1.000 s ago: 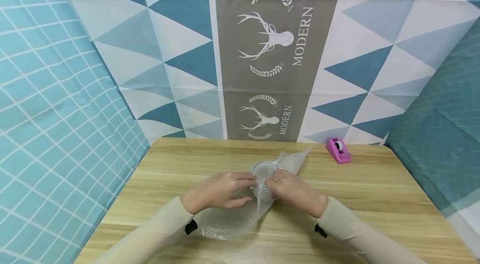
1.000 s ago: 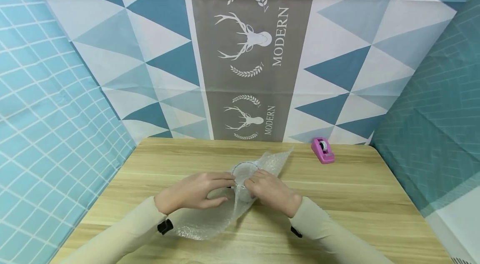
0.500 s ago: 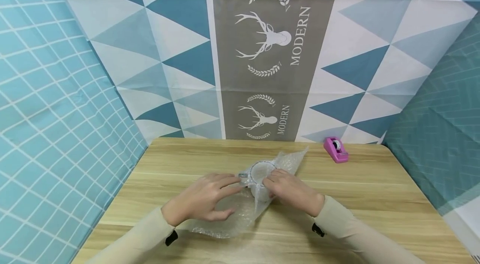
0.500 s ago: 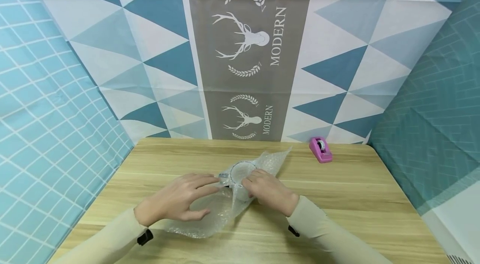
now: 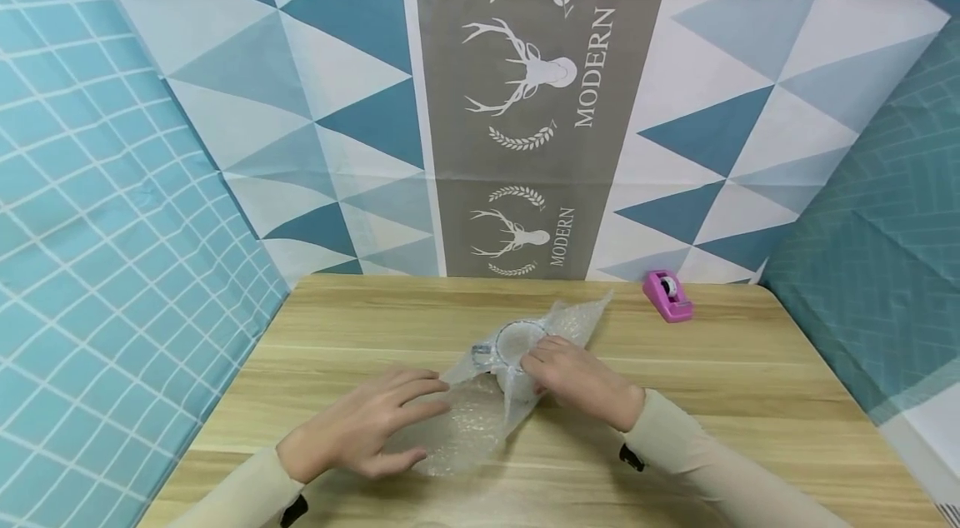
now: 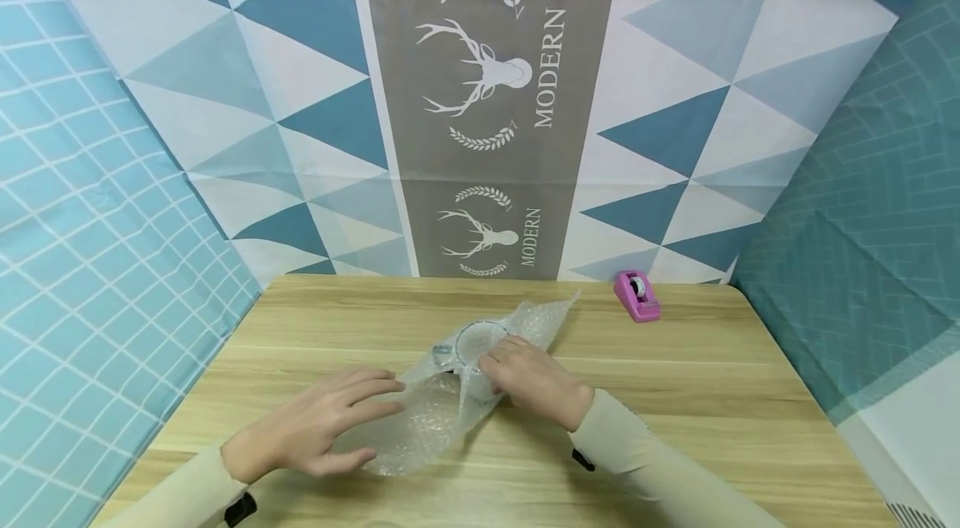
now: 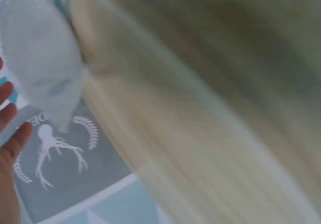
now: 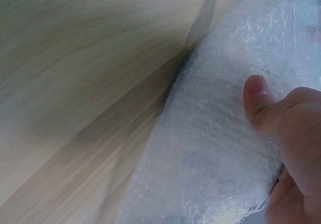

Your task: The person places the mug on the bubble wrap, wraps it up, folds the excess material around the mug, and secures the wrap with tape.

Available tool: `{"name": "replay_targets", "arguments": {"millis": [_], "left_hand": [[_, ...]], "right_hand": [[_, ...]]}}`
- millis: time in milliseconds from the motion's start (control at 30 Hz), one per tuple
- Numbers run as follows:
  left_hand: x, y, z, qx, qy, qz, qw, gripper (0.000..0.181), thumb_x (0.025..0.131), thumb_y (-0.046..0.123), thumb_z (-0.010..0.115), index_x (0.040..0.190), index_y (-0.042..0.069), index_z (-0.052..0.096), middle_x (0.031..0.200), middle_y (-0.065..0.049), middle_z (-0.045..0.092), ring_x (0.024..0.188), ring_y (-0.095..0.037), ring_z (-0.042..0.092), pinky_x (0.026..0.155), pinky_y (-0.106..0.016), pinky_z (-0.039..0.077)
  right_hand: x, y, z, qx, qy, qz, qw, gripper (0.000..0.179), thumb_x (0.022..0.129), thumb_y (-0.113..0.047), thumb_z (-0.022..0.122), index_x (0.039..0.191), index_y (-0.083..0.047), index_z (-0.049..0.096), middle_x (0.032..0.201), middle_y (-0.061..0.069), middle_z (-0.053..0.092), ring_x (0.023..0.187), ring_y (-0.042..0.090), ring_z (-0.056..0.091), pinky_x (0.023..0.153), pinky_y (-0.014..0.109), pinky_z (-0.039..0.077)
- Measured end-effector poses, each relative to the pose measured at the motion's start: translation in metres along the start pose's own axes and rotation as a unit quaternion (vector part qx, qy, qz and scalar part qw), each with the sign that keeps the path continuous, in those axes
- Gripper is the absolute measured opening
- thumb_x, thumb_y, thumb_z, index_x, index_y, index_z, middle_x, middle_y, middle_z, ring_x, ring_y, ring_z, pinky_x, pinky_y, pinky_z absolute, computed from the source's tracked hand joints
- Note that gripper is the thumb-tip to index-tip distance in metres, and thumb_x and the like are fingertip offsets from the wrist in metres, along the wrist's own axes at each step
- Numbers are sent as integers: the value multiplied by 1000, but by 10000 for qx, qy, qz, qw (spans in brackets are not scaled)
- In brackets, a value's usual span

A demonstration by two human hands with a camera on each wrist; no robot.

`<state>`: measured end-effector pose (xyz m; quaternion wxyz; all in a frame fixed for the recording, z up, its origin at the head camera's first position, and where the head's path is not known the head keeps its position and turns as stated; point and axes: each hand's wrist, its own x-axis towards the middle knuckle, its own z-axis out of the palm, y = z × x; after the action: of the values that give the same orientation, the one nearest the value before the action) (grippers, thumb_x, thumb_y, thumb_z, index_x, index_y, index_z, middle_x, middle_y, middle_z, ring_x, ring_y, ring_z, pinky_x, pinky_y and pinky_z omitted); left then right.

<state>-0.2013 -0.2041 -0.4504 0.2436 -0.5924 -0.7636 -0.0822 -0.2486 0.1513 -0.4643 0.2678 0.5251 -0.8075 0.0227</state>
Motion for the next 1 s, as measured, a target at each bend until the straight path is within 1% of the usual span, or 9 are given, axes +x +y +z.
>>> {"name": "replay_targets", "arguments": {"millis": [133, 267, 400, 567, 733, 800, 867, 933, 1000], "left_hand": [[-16, 3, -1, -7, 252, 277, 9993, 56, 89, 44, 69, 134, 10, 65, 138, -10, 63, 126, -32, 63, 97, -47, 56], [-29, 6, 1, 188, 436, 565, 9973, 57, 89, 49, 67, 130, 9, 67, 132, -11, 67, 118, -32, 67, 93, -46, 57], [-39, 6, 5, 339, 554, 703, 9954, 55, 90, 49, 64, 127, 9, 69, 126, -12, 70, 115, -32, 68, 92, -46, 57], [-46, 6, 10, 304, 681, 718, 9946, 48, 93, 42, 63, 124, 7, 70, 122, -13, 70, 112, -32, 68, 93, -46, 57], [-50, 7, 13, 267, 741, 767, 9939, 39, 90, 25, 58, 121, 5, 70, 116, -11, 70, 107, -28, 68, 91, -43, 57], [-51, 8, 14, 294, 773, 723, 9940, 35, 93, 20, 54, 119, 5, 71, 114, -10, 70, 106, -26, 67, 91, -42, 58], [-51, 8, 14, 360, 828, 645, 9938, 29, 99, 19, 52, 117, 6, 71, 111, -8, 71, 105, -24, 67, 90, -39, 58], [-50, 8, 14, 416, 907, 610, 9931, 27, 105, 17, 49, 114, 6, 72, 109, -8, 71, 103, -23, 67, 89, -37, 58], [-48, 7, 14, 455, 972, 615, 9923, 26, 108, 16, 48, 110, 6, 72, 107, -7, 71, 100, -21, 67, 89, -34, 58]], "right_hand": [[1, -1, 1, 33, -57, 8, 10000, 23, 79, -7, 76, 86, -14, 55, 82, -5, 63, 81, 14, 60, 84, 31, 55], [0, -2, 1, 67, -96, 58, 9999, 24, 79, -6, 77, 86, -14, 55, 83, -6, 63, 81, 14, 60, 84, 31, 55], [-1, -1, 1, 61, -120, 94, 9999, 24, 79, -6, 77, 87, -14, 56, 84, -6, 63, 82, 14, 60, 86, 32, 55], [-1, 0, 2, 66, -141, 82, 9998, 23, 79, -6, 77, 88, -14, 57, 84, -5, 64, 83, 14, 61, 88, 32, 56], [-1, 0, 2, 59, -153, 83, 9998, 24, 79, -5, 77, 88, -13, 57, 84, -5, 64, 83, 14, 61, 89, 32, 56], [-1, 0, 1, 42, -168, 105, 9998, 24, 79, -4, 77, 88, -13, 57, 85, -5, 64, 84, 14, 61, 88, 32, 56], [-1, 0, 1, 7, -186, 117, 9998, 24, 79, -5, 77, 88, -13, 56, 85, -5, 64, 84, 14, 61, 88, 32, 56], [-1, 1, 1, -13, -180, 111, 9998, 24, 79, -6, 77, 88, -13, 56, 85, -5, 64, 84, 14, 61, 87, 32, 56], [-2, 1, 1, -20, -170, 111, 9998, 24, 79, -7, 78, 88, -13, 56, 84, -5, 63, 83, 14, 61, 86, 32, 55]]}}
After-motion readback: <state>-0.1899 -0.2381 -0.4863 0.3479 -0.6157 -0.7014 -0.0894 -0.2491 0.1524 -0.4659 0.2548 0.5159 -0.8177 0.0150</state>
